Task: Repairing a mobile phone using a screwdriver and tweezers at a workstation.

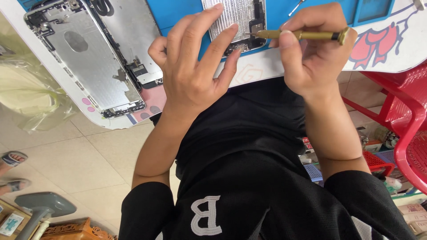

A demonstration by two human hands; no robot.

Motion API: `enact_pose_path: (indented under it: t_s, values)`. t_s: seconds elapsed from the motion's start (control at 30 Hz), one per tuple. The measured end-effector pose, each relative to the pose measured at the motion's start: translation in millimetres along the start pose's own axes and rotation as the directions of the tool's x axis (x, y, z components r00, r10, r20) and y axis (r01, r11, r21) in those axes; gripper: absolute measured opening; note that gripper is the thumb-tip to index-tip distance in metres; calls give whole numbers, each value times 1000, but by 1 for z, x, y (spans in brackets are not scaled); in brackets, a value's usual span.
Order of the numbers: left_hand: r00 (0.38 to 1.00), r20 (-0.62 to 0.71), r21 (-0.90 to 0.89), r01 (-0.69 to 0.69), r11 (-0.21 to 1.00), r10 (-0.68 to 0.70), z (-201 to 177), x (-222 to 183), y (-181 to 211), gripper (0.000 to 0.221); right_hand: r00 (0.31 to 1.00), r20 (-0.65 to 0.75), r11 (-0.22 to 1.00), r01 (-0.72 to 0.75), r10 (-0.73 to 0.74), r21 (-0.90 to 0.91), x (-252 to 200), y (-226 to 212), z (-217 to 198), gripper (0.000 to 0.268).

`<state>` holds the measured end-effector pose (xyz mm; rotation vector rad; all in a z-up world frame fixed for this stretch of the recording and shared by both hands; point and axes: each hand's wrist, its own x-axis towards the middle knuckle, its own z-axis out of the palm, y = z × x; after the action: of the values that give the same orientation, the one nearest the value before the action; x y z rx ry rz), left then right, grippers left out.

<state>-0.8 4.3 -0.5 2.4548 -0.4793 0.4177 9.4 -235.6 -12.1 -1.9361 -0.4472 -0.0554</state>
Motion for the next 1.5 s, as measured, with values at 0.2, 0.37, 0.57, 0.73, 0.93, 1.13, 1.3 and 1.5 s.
enact_pose_path:
  t_s: [0.2, 0.37, 0.57, 0.73, 0.93, 1.13, 1.3, 1.5]
  values:
    - [998, -70, -4, -4, 1000, 4, 0, -2, -1, 31, 976, -64, 923, -172, 206, 343, -9, 10, 9, 18]
    - [993, -110, -17, -40, 999, 38, 2, -5, -4, 27, 974, -56, 900, -178, 218, 399, -12, 15, 7, 18]
    - [989, -135, -39, -65, 997, 59, 3, -2, -3, 25, 976, -41, 895, -181, 216, 408, -9, 12, 8, 18]
    - [986, -140, -40, -91, 995, 85, 3, -2, -4, 20, 975, -24, 888, -192, 222, 417, -10, 11, 8, 19]
    - [989, -131, -71, -83, 994, 73, -1, 1, -2, 19, 978, -40, 880, -168, 207, 444, -12, 14, 8, 21]
    - [988, -147, -122, -71, 990, 53, -2, 2, -3, 20, 977, -67, 861, -146, 203, 486, -13, 17, 5, 23]
    - [988, -142, -120, -70, 990, 52, -2, 1, -3, 20, 981, -61, 856, -131, 185, 500, -13, 17, 6, 24]
    - [989, -138, -120, -69, 990, 52, -1, 2, -2, 20, 977, -48, 868, -161, 207, 470, -13, 13, 6, 23]
